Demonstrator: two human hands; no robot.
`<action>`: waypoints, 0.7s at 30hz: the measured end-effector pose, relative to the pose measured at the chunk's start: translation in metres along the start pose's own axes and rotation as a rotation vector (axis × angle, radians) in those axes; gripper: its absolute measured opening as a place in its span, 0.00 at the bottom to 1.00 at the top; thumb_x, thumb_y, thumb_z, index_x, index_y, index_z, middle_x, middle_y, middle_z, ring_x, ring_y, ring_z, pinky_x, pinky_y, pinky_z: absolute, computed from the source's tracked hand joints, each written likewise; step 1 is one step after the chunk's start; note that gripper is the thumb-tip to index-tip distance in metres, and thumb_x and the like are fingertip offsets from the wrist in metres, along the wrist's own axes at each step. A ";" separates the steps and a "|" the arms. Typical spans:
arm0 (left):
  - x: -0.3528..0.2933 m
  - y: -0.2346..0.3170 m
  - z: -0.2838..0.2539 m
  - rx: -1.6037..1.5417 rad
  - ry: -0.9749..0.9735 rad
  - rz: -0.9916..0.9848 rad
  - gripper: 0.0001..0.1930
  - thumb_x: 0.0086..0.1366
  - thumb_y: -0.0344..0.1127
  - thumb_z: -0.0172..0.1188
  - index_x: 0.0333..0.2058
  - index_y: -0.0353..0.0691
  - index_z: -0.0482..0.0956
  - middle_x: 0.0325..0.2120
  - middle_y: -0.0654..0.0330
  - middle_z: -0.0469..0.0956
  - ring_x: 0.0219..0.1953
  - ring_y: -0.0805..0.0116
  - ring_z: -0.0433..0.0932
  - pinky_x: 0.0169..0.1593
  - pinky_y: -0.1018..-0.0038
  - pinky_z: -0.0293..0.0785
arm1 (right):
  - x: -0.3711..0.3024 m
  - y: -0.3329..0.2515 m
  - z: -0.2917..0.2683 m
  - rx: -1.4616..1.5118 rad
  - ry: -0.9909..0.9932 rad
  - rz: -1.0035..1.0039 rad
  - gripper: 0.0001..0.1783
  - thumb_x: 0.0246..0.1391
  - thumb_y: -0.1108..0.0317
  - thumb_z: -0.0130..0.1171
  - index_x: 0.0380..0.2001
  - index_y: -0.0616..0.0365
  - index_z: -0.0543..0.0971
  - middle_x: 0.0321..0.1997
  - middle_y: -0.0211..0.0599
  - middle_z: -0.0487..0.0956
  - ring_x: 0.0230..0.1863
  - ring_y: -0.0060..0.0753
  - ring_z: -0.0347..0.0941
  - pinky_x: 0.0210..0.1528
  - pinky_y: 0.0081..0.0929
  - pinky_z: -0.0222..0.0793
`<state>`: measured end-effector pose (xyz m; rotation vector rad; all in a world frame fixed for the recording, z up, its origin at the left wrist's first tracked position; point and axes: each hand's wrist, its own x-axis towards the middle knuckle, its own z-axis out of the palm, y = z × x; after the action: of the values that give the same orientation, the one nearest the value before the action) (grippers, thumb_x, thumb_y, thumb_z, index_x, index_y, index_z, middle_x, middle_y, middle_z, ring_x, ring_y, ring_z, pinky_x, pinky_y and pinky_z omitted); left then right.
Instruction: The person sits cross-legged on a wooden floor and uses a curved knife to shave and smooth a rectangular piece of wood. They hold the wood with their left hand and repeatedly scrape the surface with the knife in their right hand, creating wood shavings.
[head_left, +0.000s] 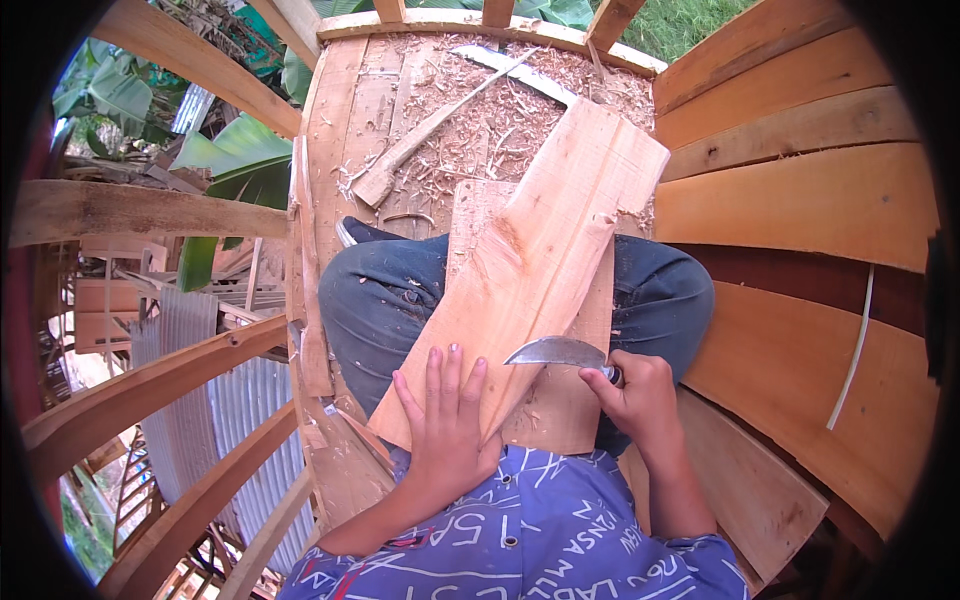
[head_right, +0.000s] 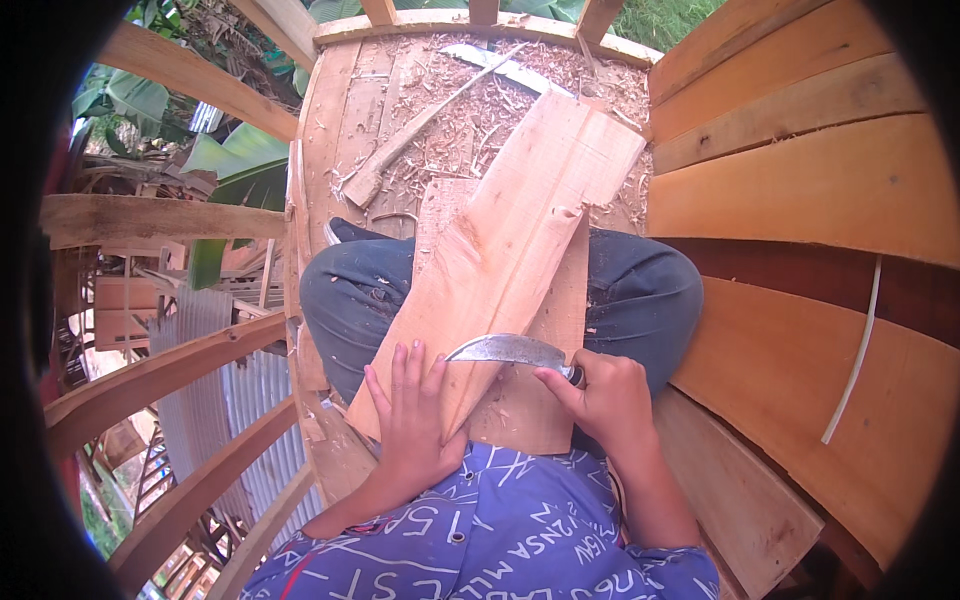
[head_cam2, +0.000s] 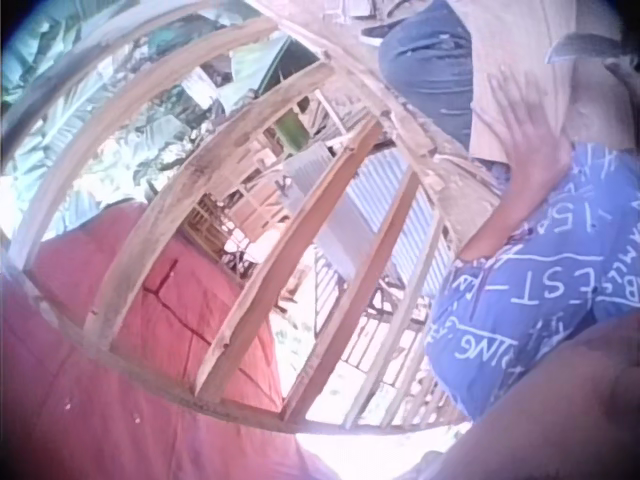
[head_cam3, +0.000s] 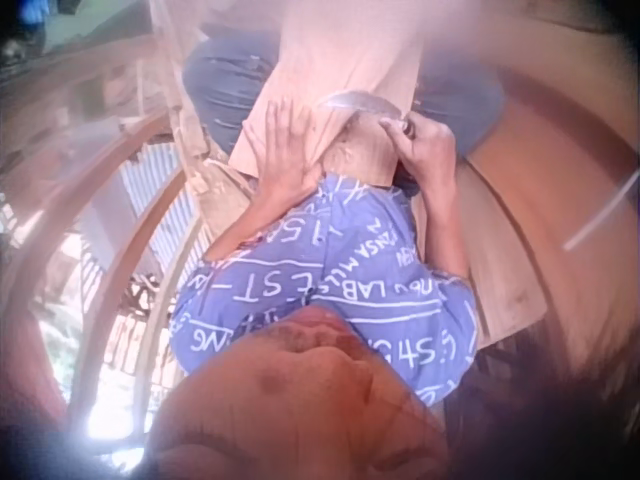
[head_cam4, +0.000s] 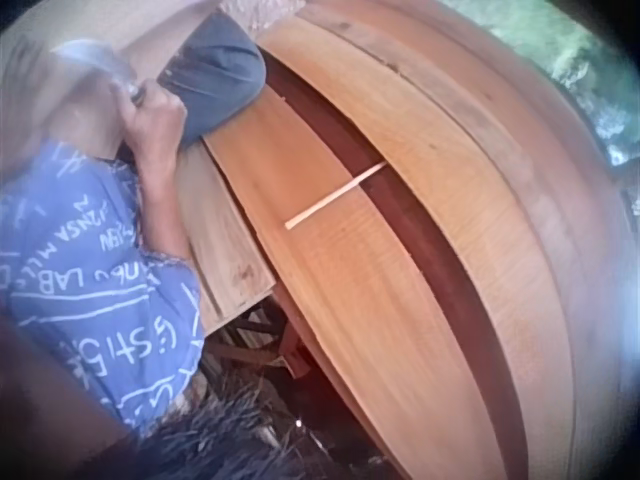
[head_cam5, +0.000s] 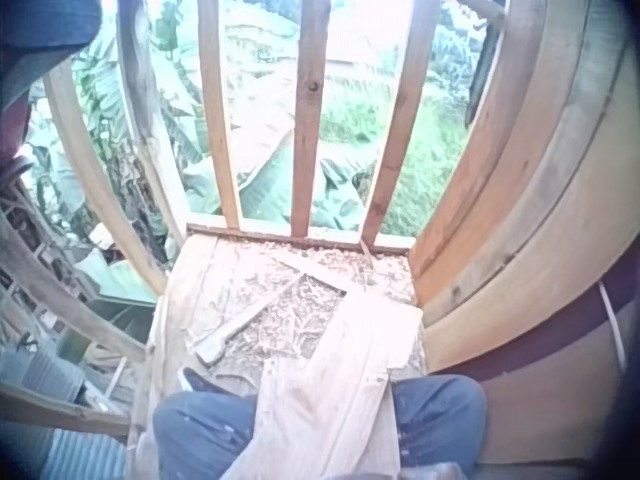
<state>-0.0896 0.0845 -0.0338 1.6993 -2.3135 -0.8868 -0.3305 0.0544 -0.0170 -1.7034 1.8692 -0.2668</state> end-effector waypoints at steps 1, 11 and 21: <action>0.000 -0.003 0.000 -0.016 0.023 0.003 0.44 0.44 0.38 0.64 0.62 0.37 0.58 0.66 0.42 0.52 0.70 0.43 0.45 0.67 0.39 0.29 | -0.002 0.000 0.000 -0.017 -0.006 0.026 0.28 0.47 0.45 0.66 0.16 0.63 0.77 0.13 0.47 0.73 0.17 0.48 0.74 0.21 0.36 0.68; 0.004 -0.019 -0.016 -0.143 -0.039 -0.013 0.49 0.36 0.39 0.65 0.63 0.39 0.61 0.66 0.45 0.55 0.71 0.47 0.47 0.67 0.40 0.28 | -0.010 0.002 0.010 -0.098 -0.032 0.074 0.29 0.45 0.42 0.66 0.16 0.61 0.78 0.12 0.45 0.73 0.17 0.46 0.74 0.21 0.37 0.68; 0.006 -0.025 -0.013 -0.187 -0.031 -0.010 0.50 0.36 0.38 0.64 0.64 0.38 0.60 0.66 0.45 0.54 0.71 0.47 0.46 0.68 0.40 0.27 | 0.018 0.009 0.008 -0.319 0.162 -0.076 0.36 0.33 0.32 0.68 0.10 0.57 0.70 0.09 0.39 0.68 0.12 0.43 0.68 0.16 0.34 0.63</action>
<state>-0.0657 0.0693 -0.0375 1.6321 -2.1650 -1.1006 -0.3338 0.0401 -0.0329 -2.0209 2.0534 -0.1447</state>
